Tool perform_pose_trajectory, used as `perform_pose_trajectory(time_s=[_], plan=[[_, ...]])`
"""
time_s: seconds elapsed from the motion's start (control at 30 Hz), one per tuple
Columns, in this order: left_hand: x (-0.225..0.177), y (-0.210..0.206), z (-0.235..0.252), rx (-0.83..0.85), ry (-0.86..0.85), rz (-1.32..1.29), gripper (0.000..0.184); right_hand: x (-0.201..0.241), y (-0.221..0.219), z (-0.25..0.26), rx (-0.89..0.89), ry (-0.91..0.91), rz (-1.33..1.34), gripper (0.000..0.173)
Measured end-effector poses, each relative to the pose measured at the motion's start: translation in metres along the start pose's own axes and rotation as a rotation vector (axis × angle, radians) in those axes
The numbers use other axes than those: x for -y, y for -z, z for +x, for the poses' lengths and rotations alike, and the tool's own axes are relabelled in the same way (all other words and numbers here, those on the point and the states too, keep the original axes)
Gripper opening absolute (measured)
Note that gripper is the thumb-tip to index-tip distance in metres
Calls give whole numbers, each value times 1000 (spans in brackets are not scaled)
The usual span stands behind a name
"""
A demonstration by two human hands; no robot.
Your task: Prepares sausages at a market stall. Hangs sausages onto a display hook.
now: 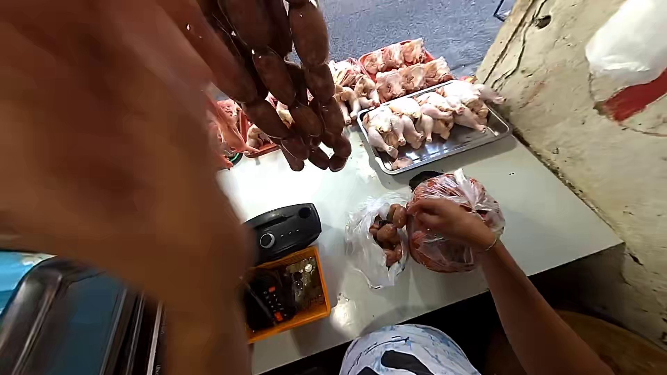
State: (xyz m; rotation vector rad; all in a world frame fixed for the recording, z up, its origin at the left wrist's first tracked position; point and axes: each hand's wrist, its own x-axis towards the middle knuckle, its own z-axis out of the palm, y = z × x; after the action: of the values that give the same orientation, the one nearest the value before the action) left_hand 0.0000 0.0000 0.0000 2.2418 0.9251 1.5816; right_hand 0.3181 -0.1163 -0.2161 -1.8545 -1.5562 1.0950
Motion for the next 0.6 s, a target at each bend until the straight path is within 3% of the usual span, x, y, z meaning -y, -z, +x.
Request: perform_pose_trajectory(time_s=[0.1,0.17,0.23,0.3,0.4,0.5,0.6], plan=[[18,-93,-111,504,109,-383,20,-2,-42,15,113,135,-165,27],[39,-142,-179,746,170,-207,26,-1,-56,31,178,159,-288,26],[60,-164,-222,850,277,31,34,4,-49,48,209,81,-385,30],[75,-164,-240,940,473,261,38,7,-39,60,259,4,-433,30],[94,-156,-237,1146,741,427,53,8,-42,78,359,67,-451,29],[100,-154,-231,1155,834,433,62,3,-61,108,504,39,-528,34],[97,-152,-226,1120,832,418,61,3,-76,132,581,-120,-676,27]])
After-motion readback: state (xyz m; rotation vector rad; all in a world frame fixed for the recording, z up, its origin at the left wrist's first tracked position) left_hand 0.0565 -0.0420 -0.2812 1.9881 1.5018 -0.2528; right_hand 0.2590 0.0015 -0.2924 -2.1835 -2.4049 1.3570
